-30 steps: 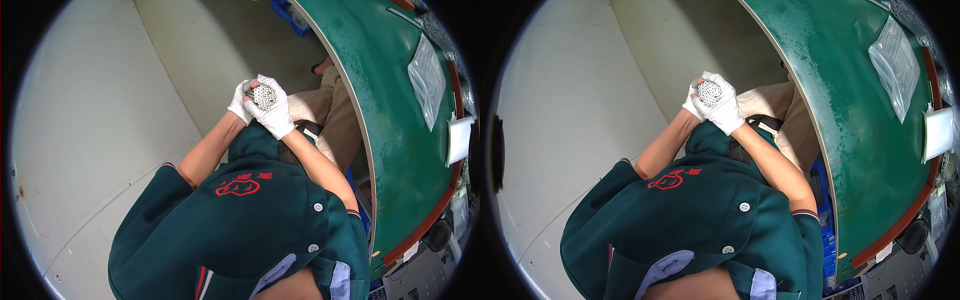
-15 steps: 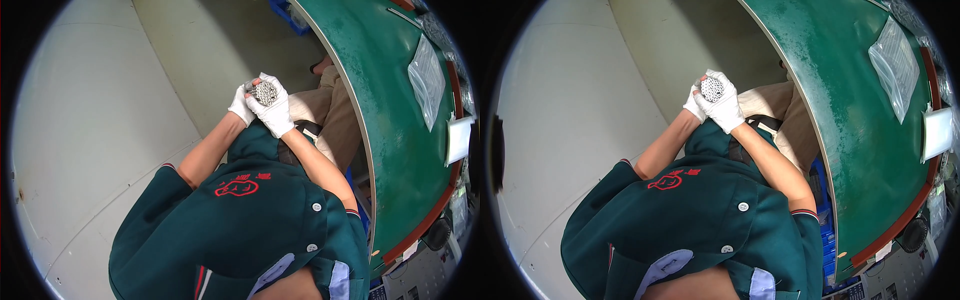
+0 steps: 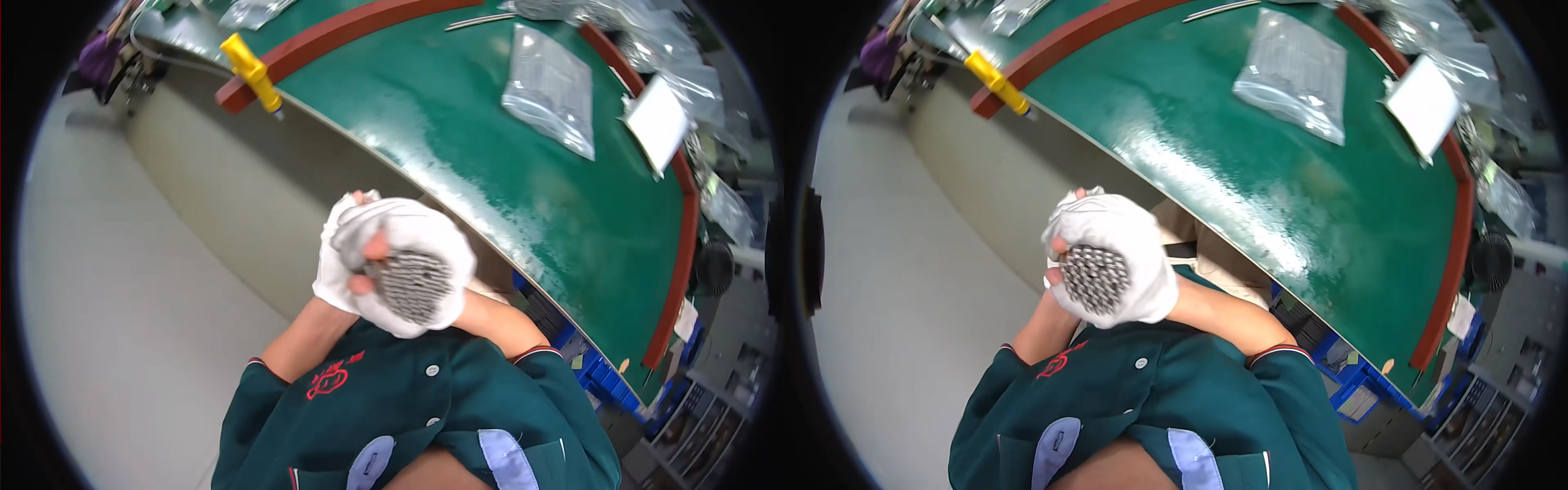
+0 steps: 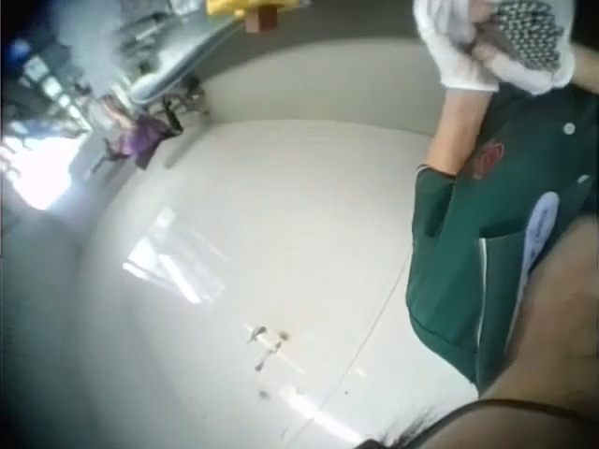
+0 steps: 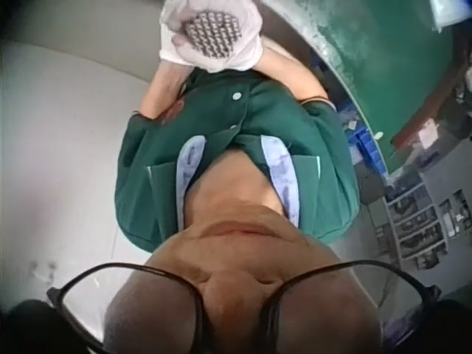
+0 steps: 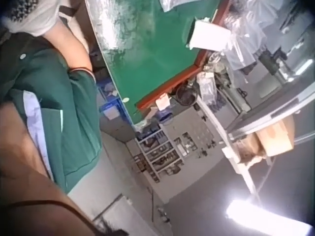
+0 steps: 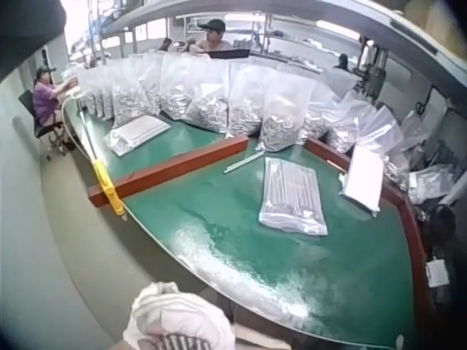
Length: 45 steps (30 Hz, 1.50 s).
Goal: Using a compressed air gun to clean a bundle of metal rods and then placing them into a plastic bag.
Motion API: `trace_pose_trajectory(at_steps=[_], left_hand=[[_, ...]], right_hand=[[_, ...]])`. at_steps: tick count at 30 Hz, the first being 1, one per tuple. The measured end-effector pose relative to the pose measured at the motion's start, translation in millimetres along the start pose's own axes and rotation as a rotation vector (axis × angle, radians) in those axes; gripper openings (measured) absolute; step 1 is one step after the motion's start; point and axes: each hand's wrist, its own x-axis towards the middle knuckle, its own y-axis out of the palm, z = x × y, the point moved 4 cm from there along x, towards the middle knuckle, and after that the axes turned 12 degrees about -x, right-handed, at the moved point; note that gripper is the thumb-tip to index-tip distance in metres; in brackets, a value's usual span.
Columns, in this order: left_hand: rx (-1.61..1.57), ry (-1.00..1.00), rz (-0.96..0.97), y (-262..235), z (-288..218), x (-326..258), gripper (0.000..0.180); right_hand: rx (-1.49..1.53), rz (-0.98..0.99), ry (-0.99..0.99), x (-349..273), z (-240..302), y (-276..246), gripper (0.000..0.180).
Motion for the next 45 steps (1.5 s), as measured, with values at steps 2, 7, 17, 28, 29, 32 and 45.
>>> trace_pose_trajectory(at_steps=[2, 7, 17, 28, 29, 32, 45], left_hand=[[0.339, -0.082, 0.068, 61, 27, -16, 0.028], [0.740, 0.090, 0.441, 102, 80, 43, 0.037], [1.696, 0.237, 0.894, 117, 96, 50, 0.087], [1.384, 0.202, 0.999, 123, 123, 55, 0.051], [1.347, 0.272, 1.019, 124, 125, 53, 0.036], [1.253, 0.454, 1.065, 129, 129, 56, 0.037], [1.446, 0.838, 0.747, 99, 88, 20, 0.059]], right_hand=[[-0.260, 0.133, -0.040, 28, 42, -24, 0.029], [-0.241, -0.457, -0.096, 67, 55, -74, 0.039], [-0.468, -0.370, 0.228, 59, 26, -113, 0.036], [-0.454, -0.243, 0.270, 63, 39, -118, 0.074], [-0.463, -0.255, 0.229, 67, 39, -120, 0.075], [-0.365, -0.279, 0.320, 71, 34, -120, 0.054], [0.082, -0.927, 0.268, 67, 6, -178, 0.019]])
